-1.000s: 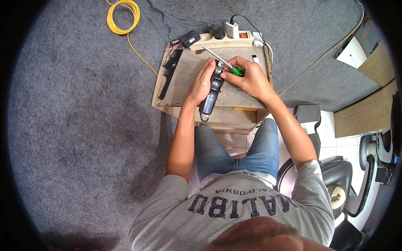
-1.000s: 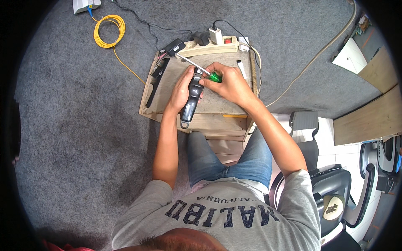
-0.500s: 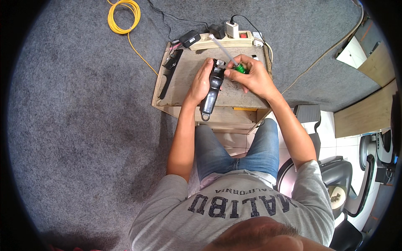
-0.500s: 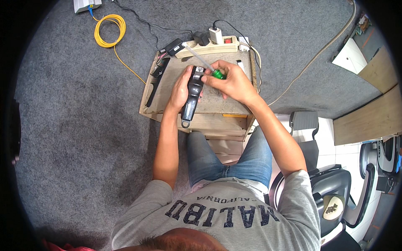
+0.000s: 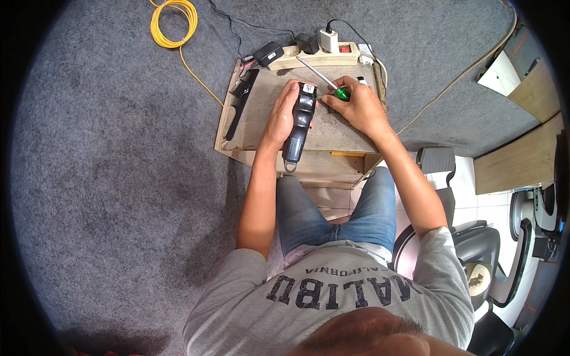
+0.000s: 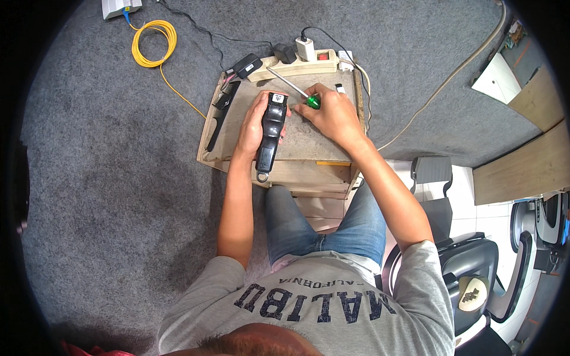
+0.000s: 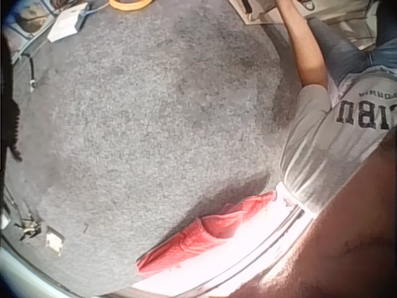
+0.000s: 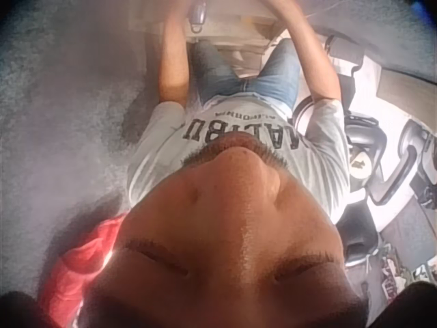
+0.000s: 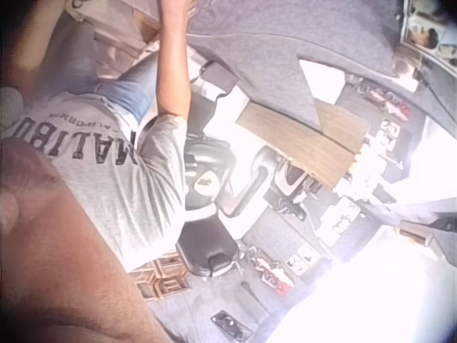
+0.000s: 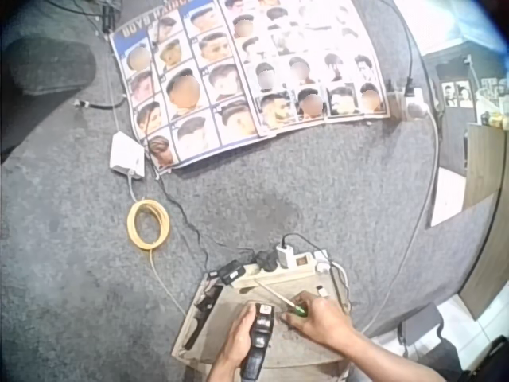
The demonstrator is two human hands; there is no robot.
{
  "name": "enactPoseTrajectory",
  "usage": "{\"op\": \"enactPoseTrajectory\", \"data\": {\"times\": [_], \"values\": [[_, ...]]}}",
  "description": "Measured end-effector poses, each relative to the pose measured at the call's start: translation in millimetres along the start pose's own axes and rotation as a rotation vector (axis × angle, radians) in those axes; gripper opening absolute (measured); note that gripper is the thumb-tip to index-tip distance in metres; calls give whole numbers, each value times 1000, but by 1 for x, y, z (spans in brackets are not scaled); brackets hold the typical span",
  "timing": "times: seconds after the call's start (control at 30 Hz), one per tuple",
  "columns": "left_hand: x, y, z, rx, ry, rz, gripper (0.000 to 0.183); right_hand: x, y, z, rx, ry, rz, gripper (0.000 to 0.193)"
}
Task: The person unscrews and removes the blade and the upper plastic housing of a hair clipper using a screwdriver.
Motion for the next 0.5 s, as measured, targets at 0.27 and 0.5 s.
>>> {"op": "enactPoseTrajectory", "data": {"times": [0.27,0.5], "values": [[1,4,-6,-3,-28,6,47,5,-20,18,-286,-65,-2,26],[3,7,-9,-42,-49,42,46,6,-20,15,-330,-73,28,24]]}}
Point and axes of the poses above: each hand's wrist, its own x-axis away from the middle knuckle, its own z-axis out of the back of the hand, y = z × x, the point moved 3 cm from there along -x, towards the middle knuckle, and after that the axes turned 12 degrees about x, right-handed, at the moved point
